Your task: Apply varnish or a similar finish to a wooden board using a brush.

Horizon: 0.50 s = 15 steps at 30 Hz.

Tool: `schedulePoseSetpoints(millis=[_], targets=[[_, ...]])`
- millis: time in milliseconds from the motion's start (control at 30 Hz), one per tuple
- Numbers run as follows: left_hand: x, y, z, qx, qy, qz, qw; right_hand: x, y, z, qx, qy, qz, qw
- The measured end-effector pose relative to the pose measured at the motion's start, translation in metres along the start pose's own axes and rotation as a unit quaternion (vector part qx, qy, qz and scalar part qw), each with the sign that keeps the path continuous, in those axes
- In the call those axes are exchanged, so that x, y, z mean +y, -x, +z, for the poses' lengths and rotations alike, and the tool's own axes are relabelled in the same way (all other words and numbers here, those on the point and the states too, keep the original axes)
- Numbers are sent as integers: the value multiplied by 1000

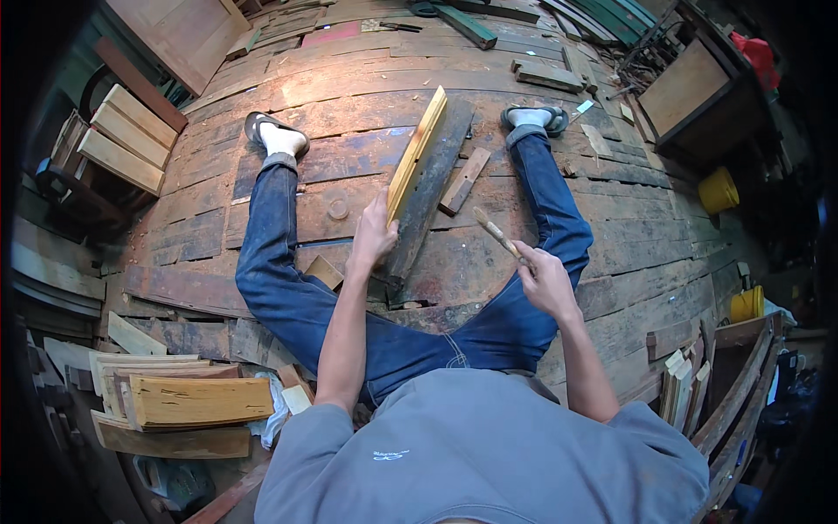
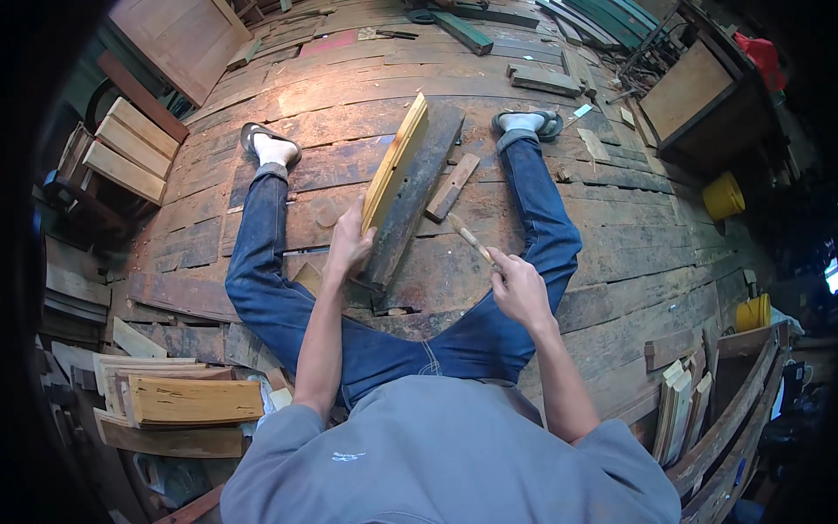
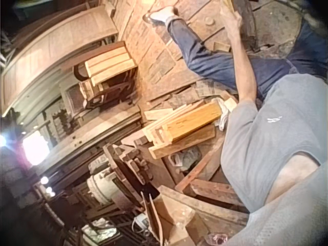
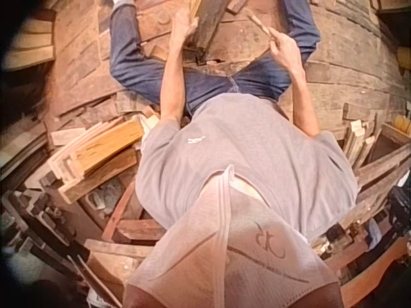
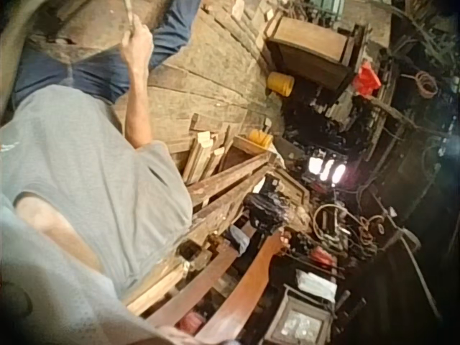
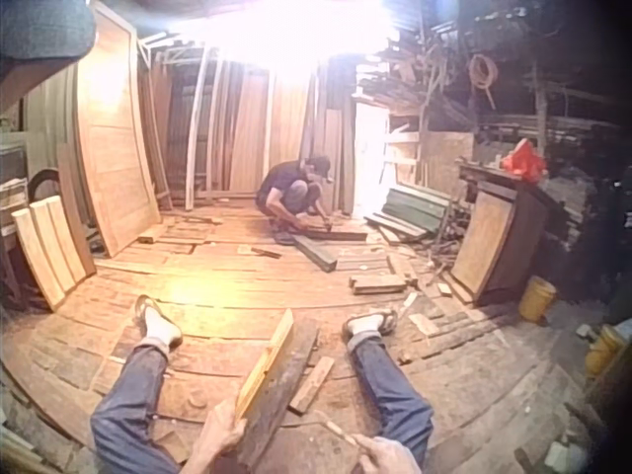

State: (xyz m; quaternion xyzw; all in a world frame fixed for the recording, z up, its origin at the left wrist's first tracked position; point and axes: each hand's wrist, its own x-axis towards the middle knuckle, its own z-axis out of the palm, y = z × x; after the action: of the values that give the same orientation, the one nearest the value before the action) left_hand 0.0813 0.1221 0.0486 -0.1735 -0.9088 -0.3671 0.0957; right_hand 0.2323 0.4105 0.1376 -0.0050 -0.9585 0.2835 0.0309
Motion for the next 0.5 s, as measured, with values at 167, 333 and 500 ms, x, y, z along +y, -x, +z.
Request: schedulePoseSetpoints(millis=[167,333,500], targets=[[25,12,5,-50,-128,-72,988,4,-3,4,11,5,-1,1000],[38,21,38,-73,-198,-97,973,6,-3,10,8,-10,-14,1000],[41,27,61,-106,-323,-104,934,13,-4,18,16,-22,-16,1000]])
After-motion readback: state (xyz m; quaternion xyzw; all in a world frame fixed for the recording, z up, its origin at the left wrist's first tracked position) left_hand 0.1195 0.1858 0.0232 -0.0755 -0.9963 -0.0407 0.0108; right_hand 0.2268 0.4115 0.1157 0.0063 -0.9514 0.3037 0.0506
